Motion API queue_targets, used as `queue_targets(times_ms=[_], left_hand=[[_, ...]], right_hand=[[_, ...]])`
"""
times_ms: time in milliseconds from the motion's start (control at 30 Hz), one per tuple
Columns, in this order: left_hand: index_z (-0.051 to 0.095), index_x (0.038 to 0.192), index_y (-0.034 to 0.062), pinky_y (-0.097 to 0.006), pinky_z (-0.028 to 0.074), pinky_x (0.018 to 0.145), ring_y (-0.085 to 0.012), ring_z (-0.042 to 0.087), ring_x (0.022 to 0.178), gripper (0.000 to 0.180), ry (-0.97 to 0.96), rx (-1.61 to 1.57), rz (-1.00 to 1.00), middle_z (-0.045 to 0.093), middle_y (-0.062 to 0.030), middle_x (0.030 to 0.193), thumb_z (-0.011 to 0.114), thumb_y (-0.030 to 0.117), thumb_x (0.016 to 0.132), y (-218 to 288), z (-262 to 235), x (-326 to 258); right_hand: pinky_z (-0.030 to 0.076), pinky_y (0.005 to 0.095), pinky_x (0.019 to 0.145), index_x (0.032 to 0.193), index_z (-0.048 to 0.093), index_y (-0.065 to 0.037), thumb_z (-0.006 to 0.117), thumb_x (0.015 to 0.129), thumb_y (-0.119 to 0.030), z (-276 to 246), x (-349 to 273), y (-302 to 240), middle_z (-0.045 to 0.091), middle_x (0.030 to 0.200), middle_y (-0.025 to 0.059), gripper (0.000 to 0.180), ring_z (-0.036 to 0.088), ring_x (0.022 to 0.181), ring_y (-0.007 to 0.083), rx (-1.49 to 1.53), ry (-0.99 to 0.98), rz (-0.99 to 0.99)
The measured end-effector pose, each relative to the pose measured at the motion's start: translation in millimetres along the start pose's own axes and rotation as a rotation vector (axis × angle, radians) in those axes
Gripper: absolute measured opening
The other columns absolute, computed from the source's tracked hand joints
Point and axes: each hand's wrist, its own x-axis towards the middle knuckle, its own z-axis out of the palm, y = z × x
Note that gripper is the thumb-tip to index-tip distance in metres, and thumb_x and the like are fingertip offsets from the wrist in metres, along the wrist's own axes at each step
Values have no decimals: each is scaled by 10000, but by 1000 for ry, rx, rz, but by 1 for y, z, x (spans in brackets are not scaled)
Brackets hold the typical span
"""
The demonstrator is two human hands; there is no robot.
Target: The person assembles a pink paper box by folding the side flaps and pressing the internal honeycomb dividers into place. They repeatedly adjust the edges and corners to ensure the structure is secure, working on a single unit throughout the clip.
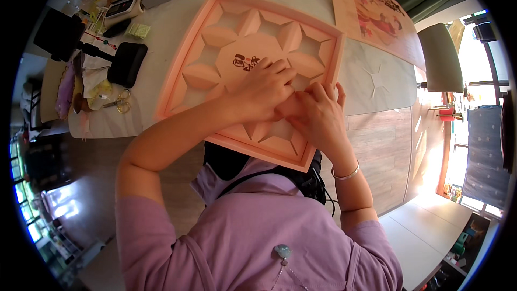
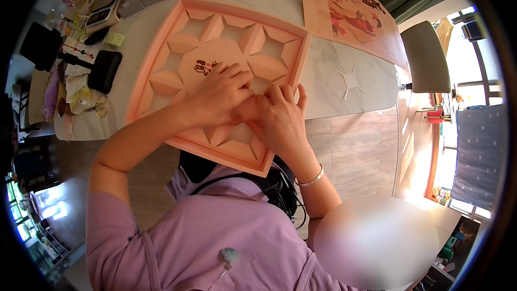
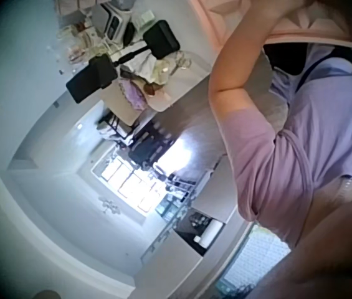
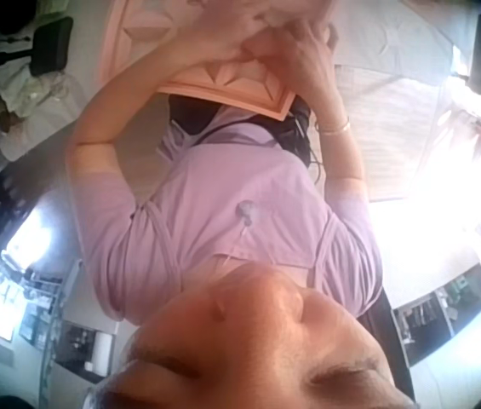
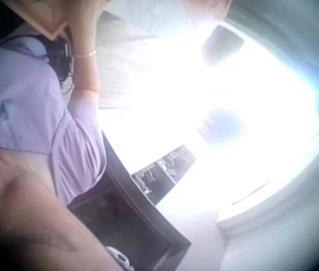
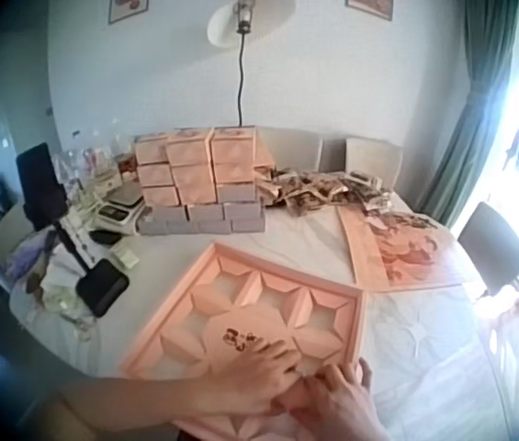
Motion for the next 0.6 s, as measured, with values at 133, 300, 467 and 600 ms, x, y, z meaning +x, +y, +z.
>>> queue_targets(times_ms=[133, 300, 467, 600], left_hand=[[726, 867, 114, -407, 397, 885, -236, 534, 1067, 292, 23, 30, 13, 563, -34, 1027, 863, 260, 655, -1, 1, -1], [727, 775, 130, -400, 389, 870, -220, 542, 1013, 211, 103, 2, 6, 562, -8, 959, 845, 287, 696, 1, 7, 1], [725, 710, 131, -394, 378, 850, -213, 533, 976, 231, 159, -51, -8, 545, 4, 920, 843, 330, 718, 2, 7, -1], [741, 715, 135, -400, 371, 846, -210, 527, 964, 234, 168, -45, -23, 544, 11, 908, 848, 343, 723, 2, 11, -1]], right_hand=[[293, 633, 1147, 1000, 745, -111, 837, 760, -227, 1, 1, -2, 594, 1041, 54, 282, 553, 1132, 280, -11, 11, 6], [279, 634, 1148, 899, 760, -105, 815, 781, -192, 6, 3, 0, 624, 976, 46, 157, 566, 1102, 274, -13, 57, 8], [262, 634, 1148, 825, 754, -103, 806, 787, -190, 8, 1, 4, 661, 896, 29, 109, 587, 1080, 259, 54, 70, 6], [263, 644, 1136, 854, 751, -102, 805, 783, -190, 12, 1, 4, 667, 862, 24, 125, 599, 1070, 248, 52, 85, 7]])
